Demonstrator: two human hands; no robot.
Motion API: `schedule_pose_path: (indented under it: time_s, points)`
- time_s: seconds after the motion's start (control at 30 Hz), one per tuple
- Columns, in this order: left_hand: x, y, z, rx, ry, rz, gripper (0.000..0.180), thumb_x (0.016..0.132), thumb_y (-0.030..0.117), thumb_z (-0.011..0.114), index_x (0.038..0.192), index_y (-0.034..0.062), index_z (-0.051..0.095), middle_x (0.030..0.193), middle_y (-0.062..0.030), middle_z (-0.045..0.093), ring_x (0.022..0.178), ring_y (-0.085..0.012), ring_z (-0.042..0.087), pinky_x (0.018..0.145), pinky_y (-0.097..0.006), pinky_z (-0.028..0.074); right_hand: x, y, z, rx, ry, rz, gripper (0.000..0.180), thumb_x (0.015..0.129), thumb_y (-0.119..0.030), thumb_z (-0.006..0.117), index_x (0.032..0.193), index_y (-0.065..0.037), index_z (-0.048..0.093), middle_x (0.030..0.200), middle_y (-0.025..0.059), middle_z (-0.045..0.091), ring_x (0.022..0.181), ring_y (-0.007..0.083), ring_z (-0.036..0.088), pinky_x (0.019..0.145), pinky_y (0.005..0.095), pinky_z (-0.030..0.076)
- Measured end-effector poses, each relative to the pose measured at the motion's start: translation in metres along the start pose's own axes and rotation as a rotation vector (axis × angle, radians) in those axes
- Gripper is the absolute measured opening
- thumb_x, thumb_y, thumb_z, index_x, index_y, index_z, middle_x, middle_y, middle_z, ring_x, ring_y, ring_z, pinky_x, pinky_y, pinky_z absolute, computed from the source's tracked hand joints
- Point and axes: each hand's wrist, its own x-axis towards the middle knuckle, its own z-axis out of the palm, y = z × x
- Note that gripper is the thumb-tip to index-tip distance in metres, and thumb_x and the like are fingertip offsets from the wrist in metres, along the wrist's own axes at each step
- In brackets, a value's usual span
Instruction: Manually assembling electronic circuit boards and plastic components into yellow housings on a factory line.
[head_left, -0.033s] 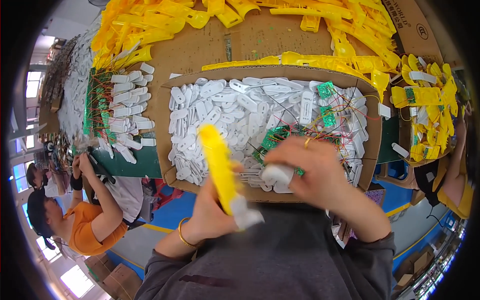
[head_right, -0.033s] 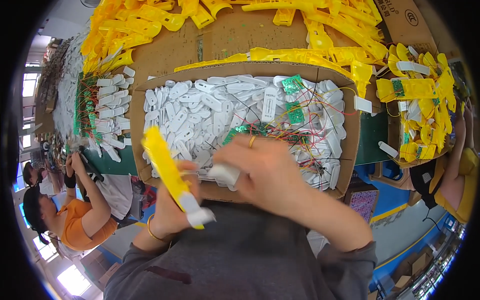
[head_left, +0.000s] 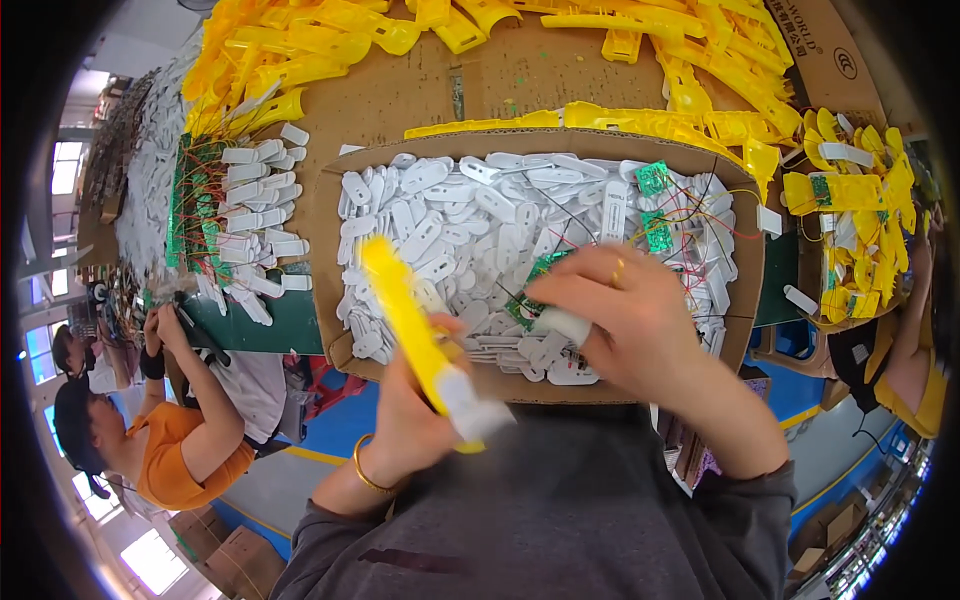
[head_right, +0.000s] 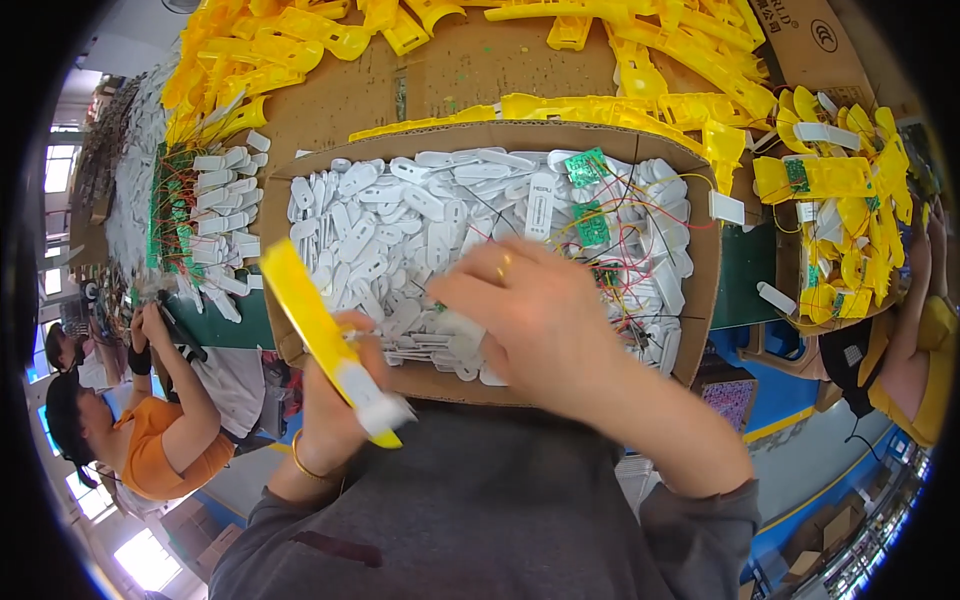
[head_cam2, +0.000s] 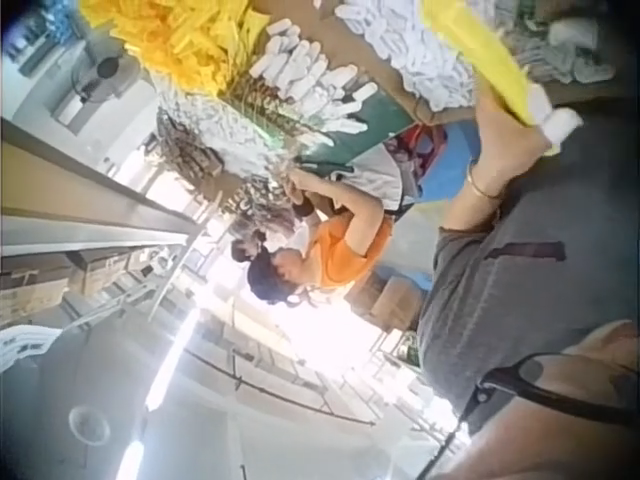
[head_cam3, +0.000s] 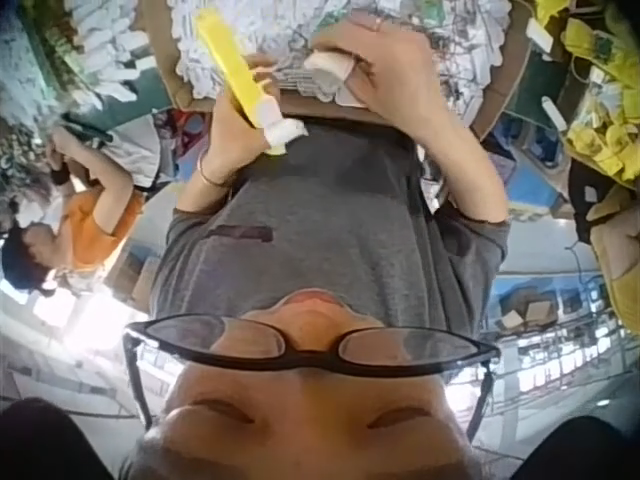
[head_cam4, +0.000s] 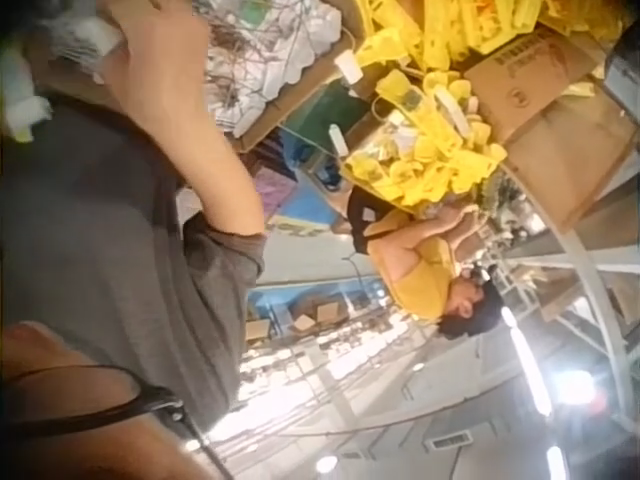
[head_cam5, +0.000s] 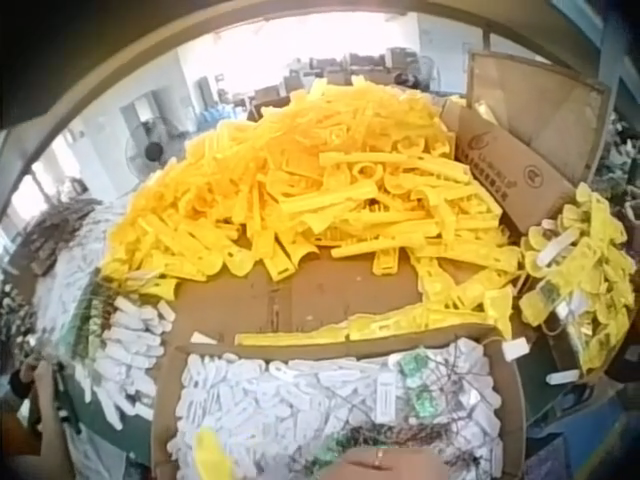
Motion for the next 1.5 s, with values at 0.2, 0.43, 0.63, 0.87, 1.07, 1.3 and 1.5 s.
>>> schedule_pose_path:
  time_s: [0.2,0.43,0.63,0.87,1.07,1.3,1.5]
  points:
    - [0.009,0.015,0.003,-0.512,0.191,-0.069,0.058,0.063,0.0,0.071,0.113,0.0029,0.041,0.07,0.0026,0.043,0.062,-0.0048,0.042,0.056,-0.018,0.036,0.028,0.023,-0.006,-0.316,-0.201,-0.199,0.033,0.06,-0.001,0.063,0.092,-0.008,0.062,0.1,0.0054,0.059,0.097,0.0289,0.052,0.081,0.0408,0.043]
    - [0.009,0.012,0.005,-0.315,0.067,0.154,0.063,0.059,-0.003,0.076,0.111,0.005,0.04,0.085,-0.0075,0.056,0.064,-0.0072,0.049,0.058,-0.02,0.042,0.005,-0.015,-0.031,-0.169,0.138,-0.033,0.034,0.064,-0.002,0.067,0.097,-0.006,0.062,0.106,0.0145,0.061,0.099,0.0323,0.055,0.092,0.0452,0.041]
    - [0.006,0.018,0.025,-0.163,0.079,0.313,0.057,0.065,-0.006,0.073,0.11,0.0062,0.041,0.107,-0.0184,0.058,0.087,-0.0182,0.059,0.075,-0.029,0.049,-0.011,-0.027,0.01,0.076,0.12,-0.111,0.048,0.058,0.006,0.064,0.105,-0.006,0.064,0.103,0.0136,0.058,0.088,0.0267,0.058,0.082,0.0375,0.047]
    - [0.007,0.015,0.022,-0.032,0.168,0.265,0.05,0.069,-0.008,0.069,0.108,0.001,0.04,0.11,-0.0162,0.059,0.099,-0.0221,0.059,0.085,-0.034,0.049,-0.012,-0.026,0.029,0.121,0.233,-0.056,0.056,0.056,0.012,0.059,0.109,-0.005,0.063,0.096,0.0122,0.055,0.067,0.0205,0.054,0.065,0.0287,0.049]
    - [0.013,0.007,0.022,-0.204,0.372,0.178,0.051,0.068,-0.007,0.07,0.109,0.0012,0.04,0.101,-0.0125,0.062,0.091,-0.0189,0.062,0.082,-0.031,0.049,-0.011,-0.034,0.043,-0.125,0.295,-0.025,0.054,0.057,0.012,0.06,0.109,-0.002,0.062,0.095,0.0124,0.054,0.065,0.0191,0.053,0.057,0.0284,0.048]
    - [0.021,0.004,0.007,-0.342,0.268,0.064,0.043,0.073,-0.001,0.066,0.11,0.0059,0.045,0.096,-0.0093,0.06,0.079,-0.0145,0.058,0.07,-0.027,0.048,-0.013,-0.026,0.034,0.162,0.273,-0.054,0.041,0.062,0.004,0.07,0.103,-0.001,0.063,0.083,0.012,0.061,0.063,0.0189,0.059,0.055,0.0264,0.049]
    - [0.025,-0.005,0.002,-0.858,-0.116,-0.147,0.054,0.087,0.053,0.05,0.121,0.0117,0.045,0.118,-0.0082,0.05,0.104,-0.0233,0.052,0.078,-0.035,0.05,-0.013,-0.055,0.018,0.392,0.273,-0.006,0.039,0.06,-0.004,0.078,0.096,0.001,0.063,0.074,0.0107,0.061,0.057,0.0182,0.059,0.048,0.026,0.047]
